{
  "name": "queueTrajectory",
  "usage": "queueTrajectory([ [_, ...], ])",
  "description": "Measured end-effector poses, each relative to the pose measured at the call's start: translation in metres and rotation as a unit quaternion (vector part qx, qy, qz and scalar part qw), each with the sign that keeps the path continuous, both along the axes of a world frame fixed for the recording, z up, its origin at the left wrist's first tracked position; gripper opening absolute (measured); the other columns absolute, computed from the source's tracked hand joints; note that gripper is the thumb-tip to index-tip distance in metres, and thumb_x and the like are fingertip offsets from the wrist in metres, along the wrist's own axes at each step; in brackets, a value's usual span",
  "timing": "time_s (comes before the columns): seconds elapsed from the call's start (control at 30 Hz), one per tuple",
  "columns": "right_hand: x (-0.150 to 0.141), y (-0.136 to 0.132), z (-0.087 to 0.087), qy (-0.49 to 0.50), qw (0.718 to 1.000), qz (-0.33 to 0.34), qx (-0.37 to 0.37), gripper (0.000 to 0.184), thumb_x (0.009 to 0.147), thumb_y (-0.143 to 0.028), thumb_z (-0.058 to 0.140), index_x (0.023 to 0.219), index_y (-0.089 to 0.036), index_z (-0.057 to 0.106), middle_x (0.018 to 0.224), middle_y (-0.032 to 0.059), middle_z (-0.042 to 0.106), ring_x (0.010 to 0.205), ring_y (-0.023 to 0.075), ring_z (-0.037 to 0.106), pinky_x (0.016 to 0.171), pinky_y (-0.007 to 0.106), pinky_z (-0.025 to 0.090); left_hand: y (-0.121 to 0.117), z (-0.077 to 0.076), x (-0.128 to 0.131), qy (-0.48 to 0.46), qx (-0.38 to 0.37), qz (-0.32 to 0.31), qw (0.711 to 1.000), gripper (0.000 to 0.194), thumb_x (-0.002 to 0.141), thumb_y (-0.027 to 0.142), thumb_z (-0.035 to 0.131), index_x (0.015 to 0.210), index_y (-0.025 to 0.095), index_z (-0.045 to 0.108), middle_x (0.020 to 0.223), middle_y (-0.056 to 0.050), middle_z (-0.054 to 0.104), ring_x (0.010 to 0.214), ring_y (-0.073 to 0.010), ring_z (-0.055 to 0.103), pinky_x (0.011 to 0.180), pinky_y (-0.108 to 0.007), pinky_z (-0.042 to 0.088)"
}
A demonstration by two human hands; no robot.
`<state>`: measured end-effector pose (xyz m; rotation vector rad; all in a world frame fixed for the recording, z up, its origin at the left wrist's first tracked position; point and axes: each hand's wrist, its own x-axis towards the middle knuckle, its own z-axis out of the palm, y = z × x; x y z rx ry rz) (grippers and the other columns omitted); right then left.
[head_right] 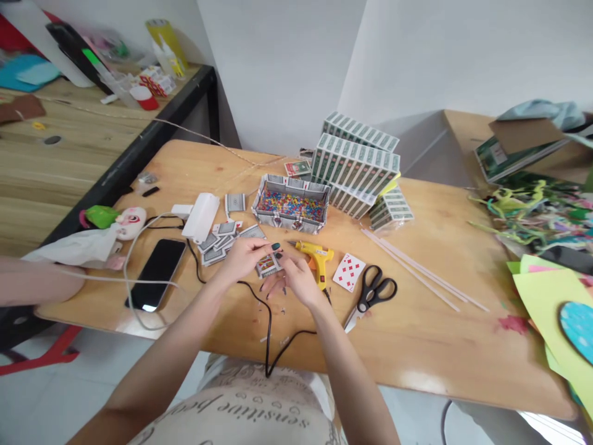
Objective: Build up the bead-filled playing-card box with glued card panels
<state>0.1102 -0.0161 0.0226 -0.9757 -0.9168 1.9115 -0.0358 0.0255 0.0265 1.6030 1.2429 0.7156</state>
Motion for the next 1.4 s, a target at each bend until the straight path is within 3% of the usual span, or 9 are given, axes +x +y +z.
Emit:
queueTrajectory([
  [0.17,0.002,0.008,-0.001,-0.042,0.999,-0.01,0.014,0.023,0.079,-0.041,0.053,0.084,-0.018,0.053,0.057,-0.0027,0.058,0.042,0.0139,0.06,0.037,0.023,0.047,0.005,0.011,0.0,0.023,0.052,-0.024,0.998,0.027,0.081,0.033,0.053,0.078,0.014,0.071,0.071,-0.002,0.07,0.066,-0.0147,0.06,0.059,-0.023,0.042],
  [0.33,0.001,0.007,0.0,-0.044,0.998,-0.007,0.04,0.014,0.079,-0.03,0.046,0.087,-0.02,0.052,0.06,-0.0023,0.059,0.045,0.0146,0.06,0.04,0.025,0.047,0.001,0.016,0.0,0.023,0.07,-0.02,0.997,0.024,0.081,0.029,0.053,0.086,0.015,0.072,0.084,-0.004,0.073,0.075,-0.016,0.064,0.067,-0.024,0.047],
  [0.53,0.005,0.002,0.003,-0.063,0.995,-0.018,0.069,0.016,0.07,-0.018,0.041,0.082,-0.02,0.052,0.055,-0.0036,0.059,0.046,0.0149,0.06,0.04,0.024,0.045,-0.005,0.02,0.006,0.038,0.103,-0.008,0.994,0.023,0.082,0.028,0.052,0.084,0.015,0.071,0.081,-0.004,0.072,0.072,-0.0142,0.063,0.065,-0.023,0.045],
  [0.77,0.021,-0.002,0.011,-0.054,0.996,-0.008,0.065,0.015,0.073,-0.022,0.05,0.086,-0.018,0.057,0.061,-0.0009,0.065,0.054,0.0153,0.064,0.05,0.026,0.051,-0.006,0.021,0.003,0.018,0.112,-0.037,0.993,0.026,0.082,0.032,0.052,0.078,0.013,0.069,0.073,-0.002,0.069,0.065,-0.0123,0.058,0.06,-0.022,0.042],
  [0.93,0.024,0.006,0.016,-0.086,0.993,-0.033,0.073,0.022,0.075,-0.038,0.062,0.086,-0.018,0.06,0.064,-0.0016,0.063,0.052,0.0127,0.063,0.052,0.025,0.053,-0.004,0.021,0.006,0.039,0.131,-0.037,0.99,0.025,0.084,0.03,0.048,0.08,0.014,0.066,0.069,-0.001,0.065,0.061,-0.0112,0.055,0.057,-0.022,0.039],
  [1.1,0.02,0.012,0.015,-0.123,0.988,-0.055,0.071,0.028,0.071,-0.045,0.066,0.077,-0.018,0.061,0.059,-0.0029,0.06,0.046,0.0115,0.06,0.046,0.023,0.05,-0.007,0.015,0.015,0.086,0.158,0.008,0.984,0.022,0.085,0.026,0.047,0.083,0.013,0.064,0.067,-0.002,0.063,0.058,-0.0109,0.053,0.056,-0.022,0.037],
  [1.23,0.029,0.01,0.008,-0.126,0.99,-0.033,0.056,0.021,0.074,-0.038,0.064,0.08,-0.018,0.061,0.063,-0.0029,0.062,0.047,0.0118,0.062,0.046,0.023,0.051,-0.009,0.01,0.016,0.094,0.151,-0.014,0.984,0.023,0.085,0.027,0.047,0.083,0.014,0.066,0.065,-0.001,0.064,0.056,-0.0105,0.053,0.055,-0.022,0.038],
  [1.4,0.046,0.009,0.004,-0.162,0.985,0.003,0.063,0.015,0.075,-0.022,0.055,0.087,-0.018,0.063,0.064,-0.0027,0.064,0.054,0.0132,0.066,0.051,0.023,0.053,-0.007,0.005,0.015,0.07,0.125,-0.055,0.988,0.023,0.084,0.028,0.049,0.086,0.017,0.069,0.08,-0.003,0.071,0.067,-0.0126,0.061,0.062,-0.022,0.043],
])
